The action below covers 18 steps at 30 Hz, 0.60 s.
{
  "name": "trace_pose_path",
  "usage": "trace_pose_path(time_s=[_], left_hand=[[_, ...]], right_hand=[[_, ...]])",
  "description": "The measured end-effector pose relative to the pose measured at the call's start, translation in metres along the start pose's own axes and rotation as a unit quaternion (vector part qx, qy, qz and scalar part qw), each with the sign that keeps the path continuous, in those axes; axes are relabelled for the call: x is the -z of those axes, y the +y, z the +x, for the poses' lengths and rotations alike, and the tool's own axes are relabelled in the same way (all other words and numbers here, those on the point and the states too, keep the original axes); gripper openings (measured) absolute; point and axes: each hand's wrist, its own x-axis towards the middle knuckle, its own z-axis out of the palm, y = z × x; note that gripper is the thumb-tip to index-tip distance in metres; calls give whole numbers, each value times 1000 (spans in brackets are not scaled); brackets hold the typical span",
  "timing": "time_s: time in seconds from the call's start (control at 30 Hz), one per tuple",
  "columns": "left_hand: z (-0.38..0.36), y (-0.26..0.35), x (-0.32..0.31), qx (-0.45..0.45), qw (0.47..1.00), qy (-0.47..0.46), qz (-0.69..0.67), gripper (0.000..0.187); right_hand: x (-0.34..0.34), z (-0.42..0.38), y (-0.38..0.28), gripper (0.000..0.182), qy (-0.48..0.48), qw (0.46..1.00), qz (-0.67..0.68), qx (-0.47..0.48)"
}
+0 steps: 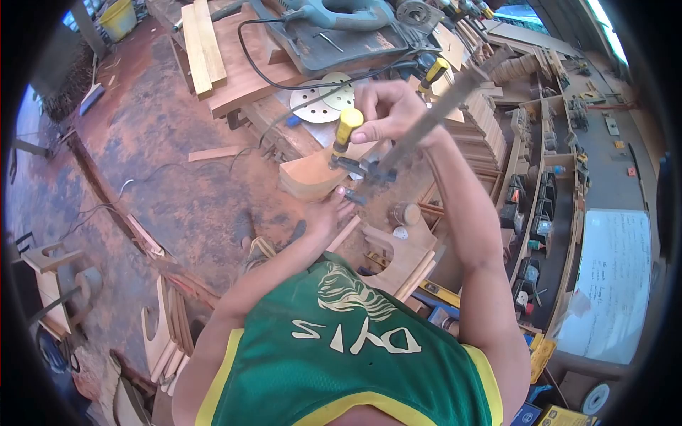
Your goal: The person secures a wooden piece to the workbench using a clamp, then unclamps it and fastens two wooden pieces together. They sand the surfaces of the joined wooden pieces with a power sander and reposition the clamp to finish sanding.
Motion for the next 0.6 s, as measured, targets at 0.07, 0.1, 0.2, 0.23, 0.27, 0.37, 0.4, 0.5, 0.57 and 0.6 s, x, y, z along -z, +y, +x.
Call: trace_pose_path(time_s=[0.07, 0.1, 0.2, 0.23, 0.27, 0.37, 0.4, 0.5, 0.57, 0.6], left_hand=[[2, -3, -1, -14, 1000, 5, 0, 44], [3, -3, -1, -16, 1000, 10, 3, 44], [3, -2, -1, -31, 999, 6, 23, 43], [1, -3, -2, -35, 999, 1, 32, 43], [0, -4, -3, -35, 999, 4, 31, 42], [-2, -2, -6, -41, 999, 14, 28, 41], [-2, -3, -5, -41, 999, 16, 26, 40], [0, -4, -8, -58, 998, 26, 25, 41], [-1, -6, -9, -62, 997, 26, 26, 40], [-1, -4, -7, -60, 998, 21, 28, 40]], right_hand=[[-5, -2, 11, 53, 34, 998, 47, 6], [-7, -3, 13, 57, 51, 996, 71, 8], [-2, 7, 6, 72, -70, 993, 100, 1], [1, 8, 7, 73, -106, 990, 91, -18], [2, 10, 8, 68, -103, 991, 85, -1], [2, 19, 13, 52, -96, 992, 68, 50], [2, 18, 14, 51, -94, 992, 69, 43], [-1, 17, 21, 62, -68, 994, 65, 48], [-4, 15, 18, 64, -78, 994, 30, 69], [-5, 14, 16, 65, -82, 993, 11, 81]])
